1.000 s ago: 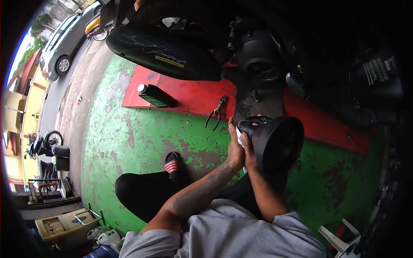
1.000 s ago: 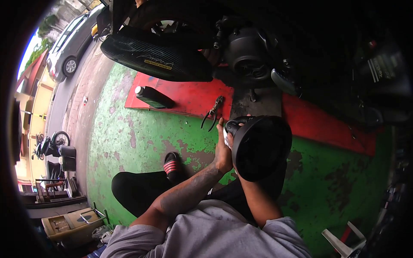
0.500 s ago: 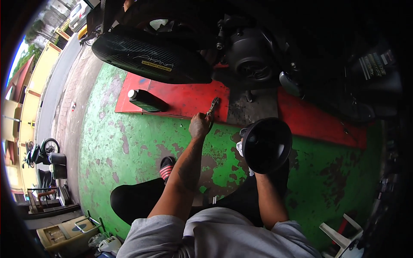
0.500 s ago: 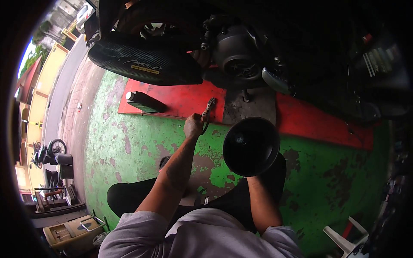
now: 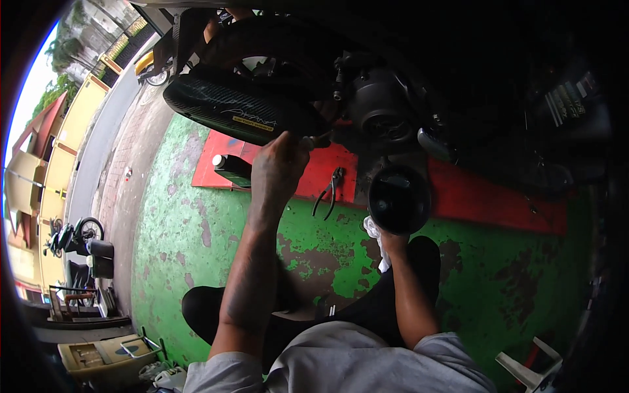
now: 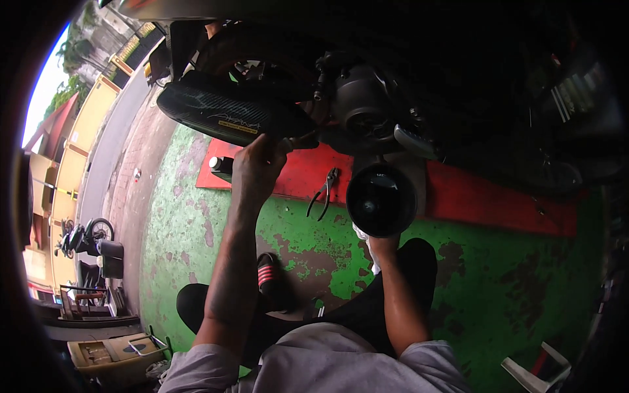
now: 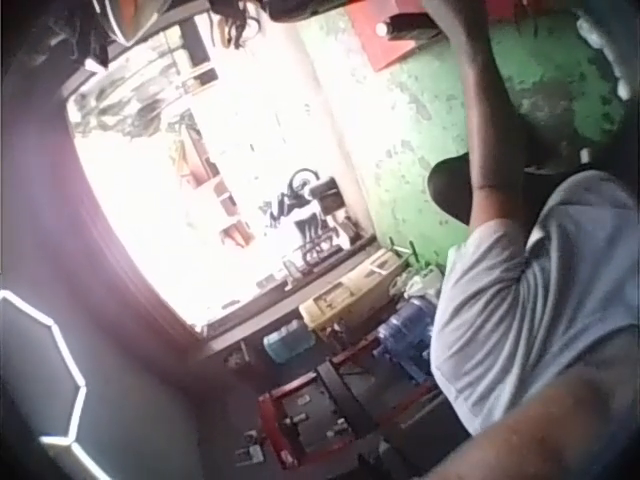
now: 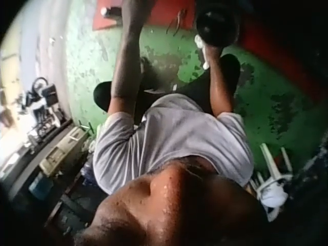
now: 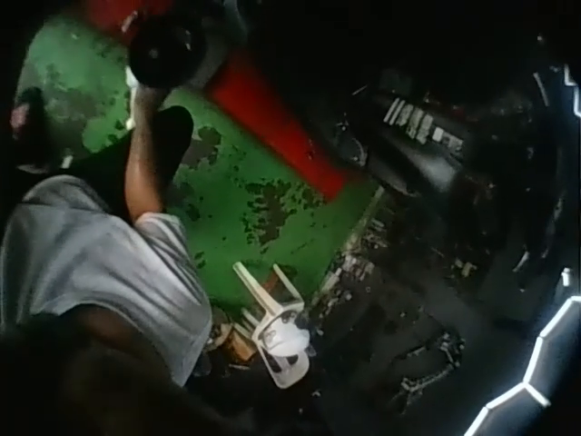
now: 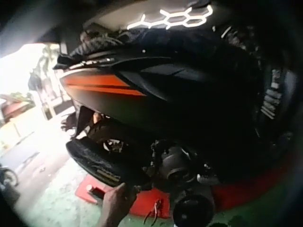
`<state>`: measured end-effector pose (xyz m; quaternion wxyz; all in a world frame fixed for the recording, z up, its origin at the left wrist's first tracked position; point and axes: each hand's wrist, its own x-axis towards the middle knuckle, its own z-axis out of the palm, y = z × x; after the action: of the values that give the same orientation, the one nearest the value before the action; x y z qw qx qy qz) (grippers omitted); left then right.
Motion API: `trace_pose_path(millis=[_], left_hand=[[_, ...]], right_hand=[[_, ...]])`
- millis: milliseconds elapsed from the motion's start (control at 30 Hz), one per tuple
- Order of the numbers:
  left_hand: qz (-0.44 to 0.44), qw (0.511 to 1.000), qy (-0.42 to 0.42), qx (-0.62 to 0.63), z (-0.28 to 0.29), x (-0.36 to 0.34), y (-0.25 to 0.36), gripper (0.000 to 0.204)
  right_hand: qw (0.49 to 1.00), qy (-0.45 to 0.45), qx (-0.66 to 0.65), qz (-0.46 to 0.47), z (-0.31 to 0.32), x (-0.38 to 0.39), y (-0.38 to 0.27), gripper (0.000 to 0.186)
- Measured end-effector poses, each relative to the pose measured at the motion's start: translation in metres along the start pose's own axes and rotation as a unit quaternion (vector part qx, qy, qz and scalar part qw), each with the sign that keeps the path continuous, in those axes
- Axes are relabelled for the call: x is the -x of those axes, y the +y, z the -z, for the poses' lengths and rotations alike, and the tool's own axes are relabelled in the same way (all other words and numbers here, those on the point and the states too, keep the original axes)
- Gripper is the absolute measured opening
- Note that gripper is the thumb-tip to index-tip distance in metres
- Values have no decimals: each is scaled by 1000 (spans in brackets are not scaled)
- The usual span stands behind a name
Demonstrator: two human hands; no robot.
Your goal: Changing the motorcycle engine oil, including opening the fill cap and pouring new oil through a funnel.
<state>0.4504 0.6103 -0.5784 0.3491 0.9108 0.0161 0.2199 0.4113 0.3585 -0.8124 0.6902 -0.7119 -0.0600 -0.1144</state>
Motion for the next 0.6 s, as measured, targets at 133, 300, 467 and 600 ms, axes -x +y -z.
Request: trace_pose_path(millis=[133, 300, 467, 600], left_hand=[[-13, 976, -86, -201, 2, -59, 26, 27], [-25, 958, -133, -252, -53, -85, 5, 23], [34, 979, -84, -182, -89, -83, -10, 23], [0, 991, -68, -119, -97, -76, -26, 25]], right_hand=[[999, -22, 36, 21, -11, -1, 0, 53], [994, -21, 95, 42, -10, -2, -3, 52], [999, -12, 41, 16, -10, -3, -7, 55], [1000, -4, -12, 1, -12, -5, -16, 57]])
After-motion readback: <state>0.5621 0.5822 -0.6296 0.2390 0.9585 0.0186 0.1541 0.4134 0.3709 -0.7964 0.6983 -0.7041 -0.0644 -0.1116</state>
